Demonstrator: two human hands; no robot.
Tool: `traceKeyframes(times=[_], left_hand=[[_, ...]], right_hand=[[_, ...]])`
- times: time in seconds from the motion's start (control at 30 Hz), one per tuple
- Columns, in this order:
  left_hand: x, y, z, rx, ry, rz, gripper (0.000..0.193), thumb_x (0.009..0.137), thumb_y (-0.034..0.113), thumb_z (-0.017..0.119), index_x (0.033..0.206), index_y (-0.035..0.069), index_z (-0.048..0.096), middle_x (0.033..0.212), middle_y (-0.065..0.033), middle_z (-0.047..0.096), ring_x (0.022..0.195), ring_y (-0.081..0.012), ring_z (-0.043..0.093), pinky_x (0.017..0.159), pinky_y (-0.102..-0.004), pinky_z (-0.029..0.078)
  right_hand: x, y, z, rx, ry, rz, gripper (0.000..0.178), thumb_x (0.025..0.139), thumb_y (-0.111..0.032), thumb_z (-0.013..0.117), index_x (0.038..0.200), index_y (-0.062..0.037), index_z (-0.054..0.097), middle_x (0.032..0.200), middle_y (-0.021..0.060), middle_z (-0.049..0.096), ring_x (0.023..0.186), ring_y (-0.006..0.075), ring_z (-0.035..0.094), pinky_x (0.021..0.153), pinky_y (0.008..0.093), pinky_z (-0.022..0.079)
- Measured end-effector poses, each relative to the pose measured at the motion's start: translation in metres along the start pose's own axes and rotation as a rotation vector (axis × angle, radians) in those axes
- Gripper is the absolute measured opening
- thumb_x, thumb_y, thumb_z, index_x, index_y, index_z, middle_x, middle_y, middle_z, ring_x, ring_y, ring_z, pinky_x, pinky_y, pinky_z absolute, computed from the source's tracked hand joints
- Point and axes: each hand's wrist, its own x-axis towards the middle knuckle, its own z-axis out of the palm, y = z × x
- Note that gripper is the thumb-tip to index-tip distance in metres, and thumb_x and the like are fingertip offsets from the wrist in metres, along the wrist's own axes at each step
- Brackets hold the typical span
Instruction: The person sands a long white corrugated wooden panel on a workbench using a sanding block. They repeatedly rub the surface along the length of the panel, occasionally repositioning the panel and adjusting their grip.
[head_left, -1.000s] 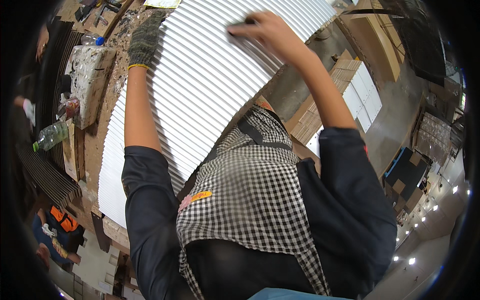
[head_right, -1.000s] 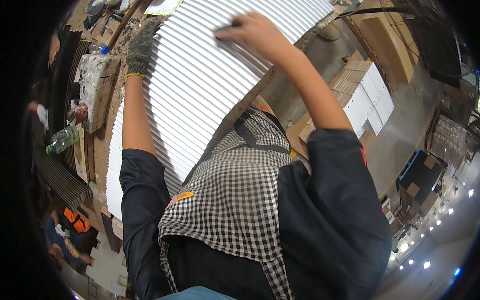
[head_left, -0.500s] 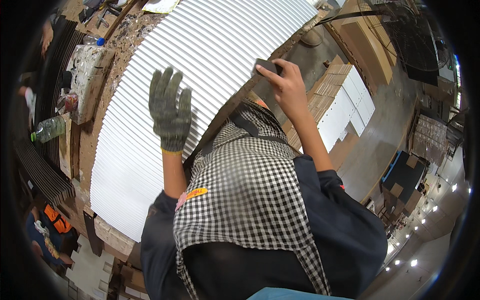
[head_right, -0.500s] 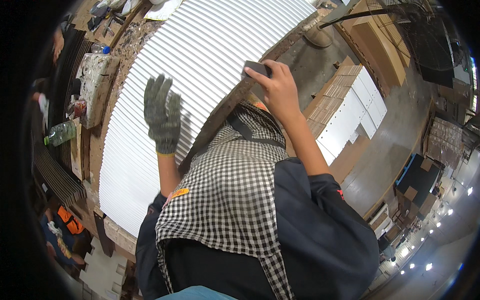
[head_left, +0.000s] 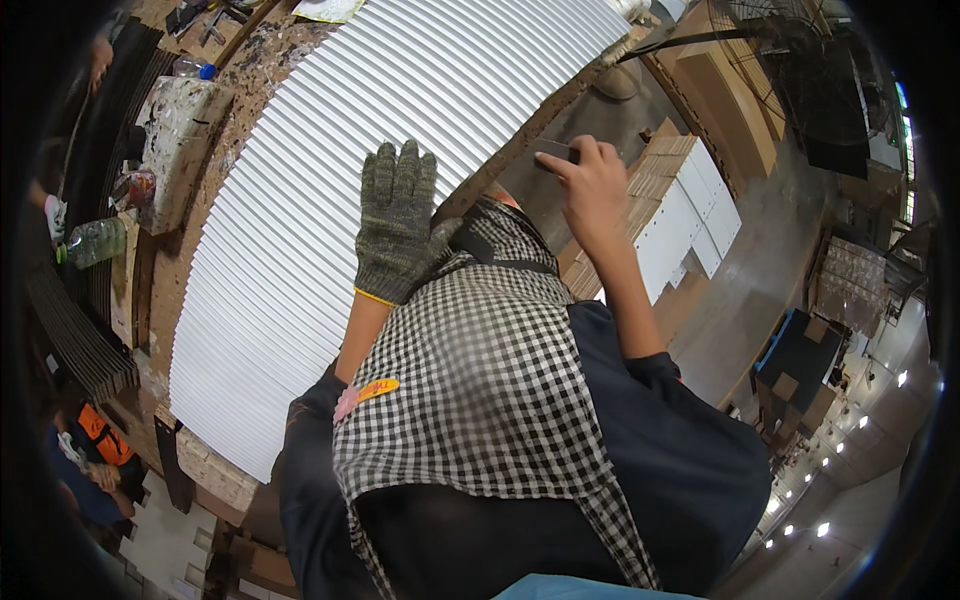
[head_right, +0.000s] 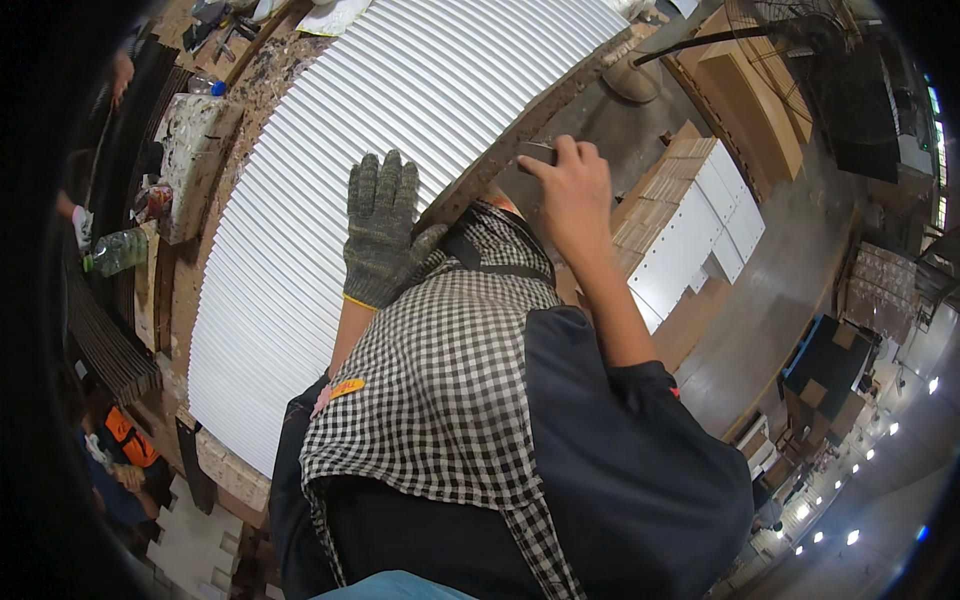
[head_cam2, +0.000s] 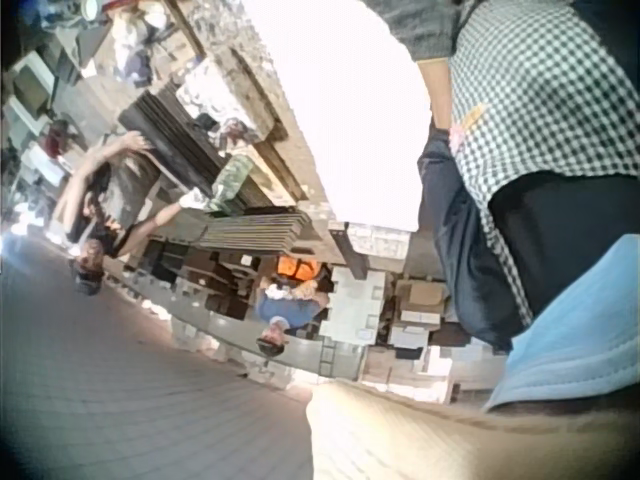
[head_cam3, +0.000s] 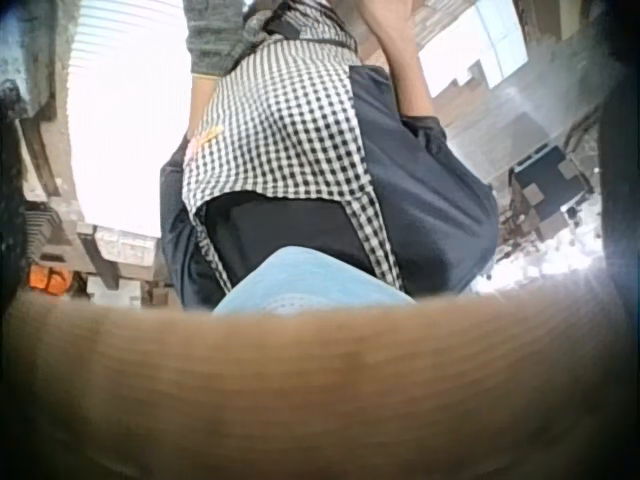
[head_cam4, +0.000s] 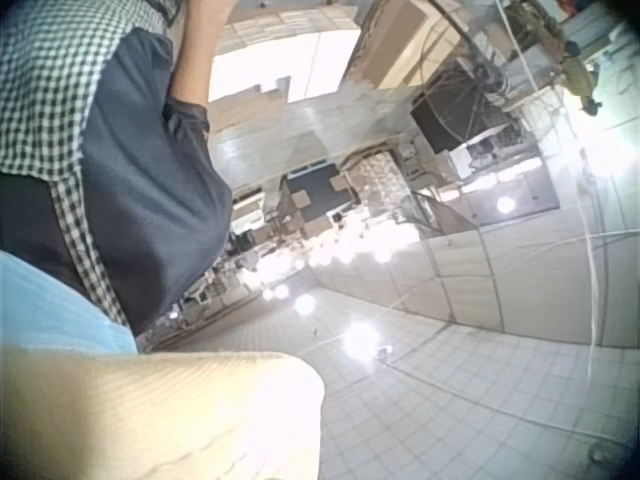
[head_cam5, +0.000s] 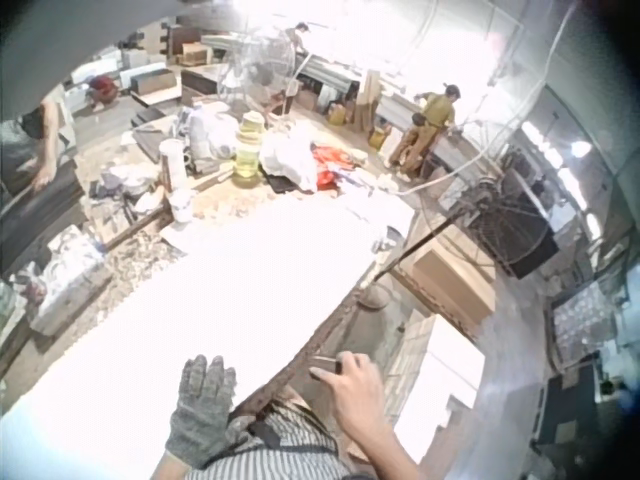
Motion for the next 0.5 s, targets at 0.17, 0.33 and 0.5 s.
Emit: traceKeyframes(times=[0.17, 0.33, 0.5], left_hand=[[0.005, -0.001, 0.001, 0.043, -0.038, -0.005, 0.087, 0.091, 0.042, 0.076, 0.161, 0.006, 0.038, 0.170, -0.0195, 0.031, 0.160, -0.0412, 0.021, 0.132, -0.0569, 0.017], [0.006, -0.001, 0.001, -0.009, 0.043, -0.011, 0.090, 0.084, 0.037, 0.079, 0.158, 0.001, 0.042, 0.167, -0.0228, 0.033, 0.159, -0.0427, 0.023, 0.132, -0.0572, 0.017], [0.006, -0.005, 0.010, 0.068, -0.045, -0.050, 0.091, 0.087, 0.039, 0.080, 0.158, 0.000, 0.040, 0.168, -0.0246, 0.031, 0.159, -0.0423, 0.023, 0.132, -0.0580, 0.016]], right_hand=[[0.020, -0.013, 0.008, 0.122, 0.120, -0.061, 0.056, 0.082, 0.005, 0.072, 0.130, -0.0247, 0.076, 0.120, 0.0127, 0.062, 0.112, 0.0332, 0.060, 0.096, 0.0443, 0.053], [0.044, 0.006, 0.019, 0.109, 0.032, -0.280, 0.054, 0.089, 0.000, 0.068, 0.134, -0.0300, 0.074, 0.123, 0.0134, 0.065, 0.116, 0.0323, 0.061, 0.100, 0.0448, 0.051], [0.037, 0.020, -0.010, 0.010, -0.160, -0.309, 0.054, 0.088, -0.003, 0.073, 0.133, -0.0323, 0.074, 0.123, 0.0131, 0.065, 0.114, 0.0325, 0.062, 0.098, 0.0452, 0.051]])
